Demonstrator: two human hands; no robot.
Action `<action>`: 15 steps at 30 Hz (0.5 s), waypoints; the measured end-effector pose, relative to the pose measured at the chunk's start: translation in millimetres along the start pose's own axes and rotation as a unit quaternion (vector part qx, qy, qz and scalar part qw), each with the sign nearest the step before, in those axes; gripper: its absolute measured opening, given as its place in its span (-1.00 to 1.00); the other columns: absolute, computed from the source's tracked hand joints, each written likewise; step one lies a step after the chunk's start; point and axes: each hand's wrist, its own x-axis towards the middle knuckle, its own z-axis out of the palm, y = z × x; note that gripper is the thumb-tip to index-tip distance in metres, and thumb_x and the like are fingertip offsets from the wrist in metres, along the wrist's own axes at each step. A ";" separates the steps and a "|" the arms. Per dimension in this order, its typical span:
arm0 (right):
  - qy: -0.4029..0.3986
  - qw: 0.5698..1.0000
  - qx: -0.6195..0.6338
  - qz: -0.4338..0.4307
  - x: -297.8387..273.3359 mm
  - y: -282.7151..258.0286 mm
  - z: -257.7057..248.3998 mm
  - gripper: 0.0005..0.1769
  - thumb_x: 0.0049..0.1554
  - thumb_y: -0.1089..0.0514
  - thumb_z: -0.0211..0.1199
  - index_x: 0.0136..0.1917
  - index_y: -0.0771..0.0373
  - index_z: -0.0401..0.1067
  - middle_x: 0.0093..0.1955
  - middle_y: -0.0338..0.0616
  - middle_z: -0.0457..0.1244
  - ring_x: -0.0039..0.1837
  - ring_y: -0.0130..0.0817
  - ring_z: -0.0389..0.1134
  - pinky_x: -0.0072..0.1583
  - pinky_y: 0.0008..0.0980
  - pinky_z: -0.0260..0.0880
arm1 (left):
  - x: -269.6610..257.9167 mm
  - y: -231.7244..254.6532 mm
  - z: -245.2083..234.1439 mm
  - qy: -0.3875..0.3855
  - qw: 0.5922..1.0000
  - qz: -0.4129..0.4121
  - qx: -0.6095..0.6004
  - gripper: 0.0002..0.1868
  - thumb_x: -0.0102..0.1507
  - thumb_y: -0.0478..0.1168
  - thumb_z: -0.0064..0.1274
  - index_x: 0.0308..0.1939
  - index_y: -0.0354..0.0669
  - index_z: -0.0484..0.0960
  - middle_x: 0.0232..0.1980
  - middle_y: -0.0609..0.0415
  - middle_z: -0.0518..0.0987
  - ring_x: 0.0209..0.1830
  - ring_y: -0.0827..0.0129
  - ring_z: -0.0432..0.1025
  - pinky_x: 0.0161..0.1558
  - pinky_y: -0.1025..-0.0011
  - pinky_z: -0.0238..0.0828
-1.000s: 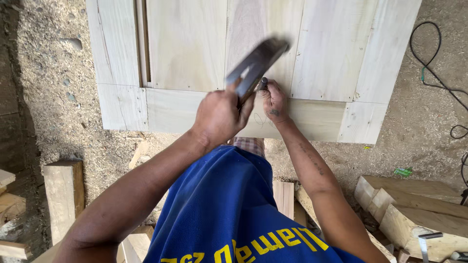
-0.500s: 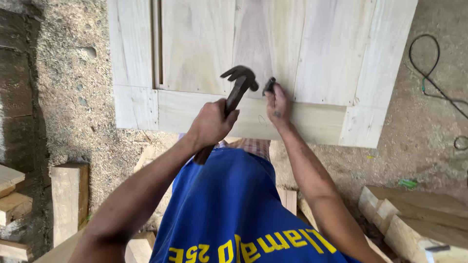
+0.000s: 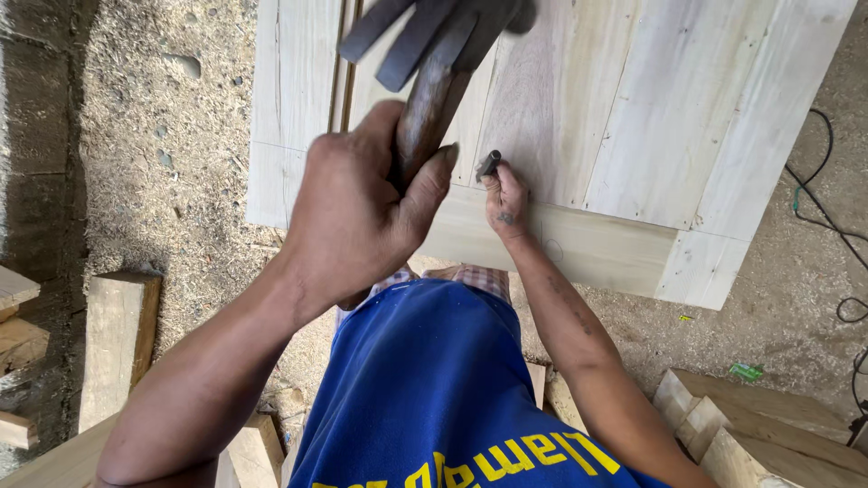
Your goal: The person walks through a cluttered workshop and begins hammering nails into a large wooden board. They repeatedly strike the nails with a hammer to secure them into the wood surface.
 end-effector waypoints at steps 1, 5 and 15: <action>-0.007 1.000 -0.012 -0.007 7.7 1.4 1.1 -0.86 0.35 0.24 0.15 0.12 0.34 0.43 -0.08 -0.05 0.35 -0.03 -0.31 0.38 0.09 -0.32 0.44 | -1.3 6.6 -6.2 0.033 0.998 0.062 -0.001 -0.78 0.41 -0.24 0.14 -0.21 -0.33 0.50 -0.59 0.00 0.43 -0.65 0.37 0.43 -0.52 0.36 0.30; -0.006 0.997 -0.064 -0.032 1.0 0.5 -2.9 -0.87 0.33 0.30 0.12 0.11 0.39 0.42 -0.05 0.01 0.33 -0.03 -0.26 0.38 0.07 -0.31 0.43 | -4.9 -19.7 24.4 0.080 0.972 0.213 -0.055 -0.82 0.51 -0.26 -0.06 0.10 -0.31 0.41 -0.24 0.03 0.58 -0.39 0.37 0.56 -0.28 0.41 0.48; -0.025 0.996 -0.089 -0.021 2.9 -13.0 -4.5 -0.92 0.29 0.32 0.11 0.03 0.37 0.40 -0.06 0.01 0.31 -0.03 -0.10 0.38 0.05 -0.24 0.43 | -15.4 -41.4 55.5 -0.043 0.998 -0.048 0.005 -0.75 0.31 -0.17 0.06 -0.21 -0.37 0.56 -0.57 -0.22 0.56 -0.55 -0.11 0.54 -0.43 0.04 0.44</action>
